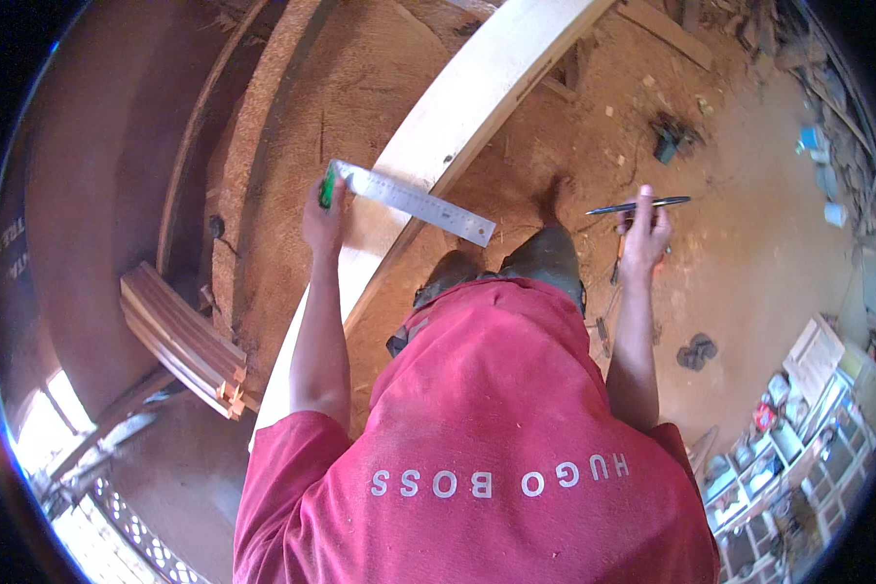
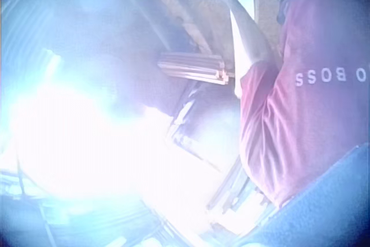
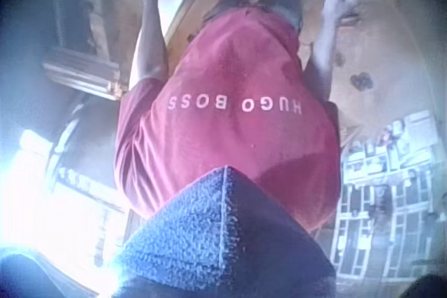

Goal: The person uses a square and a pen to mark lines on a wooden beam, moving the tool to different positions along the wood.

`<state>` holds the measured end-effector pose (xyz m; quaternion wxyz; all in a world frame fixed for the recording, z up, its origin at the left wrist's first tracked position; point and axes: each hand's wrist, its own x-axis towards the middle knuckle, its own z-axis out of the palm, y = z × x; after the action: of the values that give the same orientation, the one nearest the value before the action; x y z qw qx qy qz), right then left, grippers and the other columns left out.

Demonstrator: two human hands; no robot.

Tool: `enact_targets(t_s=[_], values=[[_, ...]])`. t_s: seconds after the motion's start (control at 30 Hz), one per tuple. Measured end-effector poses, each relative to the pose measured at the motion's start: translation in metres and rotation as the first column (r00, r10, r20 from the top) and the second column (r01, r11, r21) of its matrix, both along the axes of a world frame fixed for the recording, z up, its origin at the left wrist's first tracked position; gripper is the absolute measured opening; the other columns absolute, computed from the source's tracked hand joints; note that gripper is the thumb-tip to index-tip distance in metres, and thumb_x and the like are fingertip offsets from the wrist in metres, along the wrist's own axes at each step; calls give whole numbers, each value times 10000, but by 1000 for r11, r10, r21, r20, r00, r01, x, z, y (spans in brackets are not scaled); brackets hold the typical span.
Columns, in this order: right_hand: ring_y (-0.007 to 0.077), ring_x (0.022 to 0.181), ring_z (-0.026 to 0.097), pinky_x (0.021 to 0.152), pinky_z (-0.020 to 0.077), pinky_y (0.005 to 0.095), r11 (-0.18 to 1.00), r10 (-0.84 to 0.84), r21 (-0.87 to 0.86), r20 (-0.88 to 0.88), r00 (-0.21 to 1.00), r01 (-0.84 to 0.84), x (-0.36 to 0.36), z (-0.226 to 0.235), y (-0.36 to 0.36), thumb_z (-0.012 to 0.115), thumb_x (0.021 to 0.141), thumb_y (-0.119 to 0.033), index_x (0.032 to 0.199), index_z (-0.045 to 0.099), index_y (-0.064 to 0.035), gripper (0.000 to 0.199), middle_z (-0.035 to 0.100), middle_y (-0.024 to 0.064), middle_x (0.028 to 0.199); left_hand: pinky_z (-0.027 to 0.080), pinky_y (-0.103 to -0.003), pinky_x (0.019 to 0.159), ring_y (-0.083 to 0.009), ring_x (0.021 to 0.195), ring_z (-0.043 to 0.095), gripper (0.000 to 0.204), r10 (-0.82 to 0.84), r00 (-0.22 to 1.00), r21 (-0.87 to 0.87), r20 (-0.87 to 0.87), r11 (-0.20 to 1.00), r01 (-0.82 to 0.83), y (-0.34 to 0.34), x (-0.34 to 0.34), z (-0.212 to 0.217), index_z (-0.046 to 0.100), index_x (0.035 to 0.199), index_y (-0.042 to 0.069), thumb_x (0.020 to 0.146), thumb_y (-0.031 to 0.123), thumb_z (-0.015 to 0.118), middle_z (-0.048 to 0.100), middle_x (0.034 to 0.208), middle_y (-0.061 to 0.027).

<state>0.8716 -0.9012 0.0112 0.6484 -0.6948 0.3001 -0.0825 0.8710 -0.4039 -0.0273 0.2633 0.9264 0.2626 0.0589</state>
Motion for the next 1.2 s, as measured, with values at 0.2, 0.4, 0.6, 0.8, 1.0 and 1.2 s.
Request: enact_targets(t_s=[0.2, 0.4, 0.6, 0.8, 1.0, 1.2], values=[[50, 532, 509, 471, 378, 232, 1000, 3, -31, -5, 1000, -3, -74, 18, 51, 643, 1036, -377, 790, 605, -92, 378, 579, -21, 636, 536, -458, 935, -368, 1127, 682, 631, -161, 987, -9, -9, 987, 161, -22, 22, -12, 666, 1329, 137, 926, 622, 649, 704, 1229, -184], [46, 535, 503, 480, 371, 225, 1000, -23, -21, -53, 998, 22, -99, 10, 67, 647, 1038, -346, 810, 618, -75, 355, 563, -30, 642, 553, -476, 872, -379, 1053, 693, 624, -215, 976, 168, 44, 964, 205, -32, 24, -11, 668, 1326, 133, 924, 610, 658, 692, 1196, -177], [45, 544, 511, 476, 371, 223, 999, -42, 21, -12, 999, 43, -81, 20, 80, 658, 1030, -355, 828, 630, -75, 347, 576, -28, 664, 560, -479, 847, -387, 1044, 693, 621, -278, 958, 208, 65, 943, 259, -36, 27, -8, 663, 1317, 110, 941, 603, 638, 684, 1208, -175], [66, 573, 584, 497, 435, 218, 999, -25, -23, -25, 999, 25, -75, 26, 77, 651, 1034, -344, 877, 660, -55, 329, 618, -5, 695, 559, -483, 838, -382, 1033, 694, 639, -288, 953, 213, 89, 940, 264, -35, 26, -11, 659, 1309, 73, 954, 603, 619, 683, 1180, -167], [49, 561, 541, 489, 400, 215, 999, -53, -3, 17, 998, 53, -75, 23, 79, 661, 1030, -346, 855, 654, -67, 330, 603, -23, 682, 556, -482, 821, -376, 1016, 694, 668, -288, 956, 241, 61, 933, 266, -38, 26, -8, 661, 1316, 63, 957, 623, 598, 678, 1150, -168], [32, 545, 480, 486, 356, 215, 997, -56, 53, 40, 998, 54, -70, 25, 85, 681, 1020, -346, 817, 636, -82, 336, 559, -52, 657, 555, -484, 831, -377, 1032, 690, 696, -282, 959, 235, 37, 935, 266, -39, 27, -8, 642, 1346, 53, 963, 631, 581, 670, 1164, -181]])
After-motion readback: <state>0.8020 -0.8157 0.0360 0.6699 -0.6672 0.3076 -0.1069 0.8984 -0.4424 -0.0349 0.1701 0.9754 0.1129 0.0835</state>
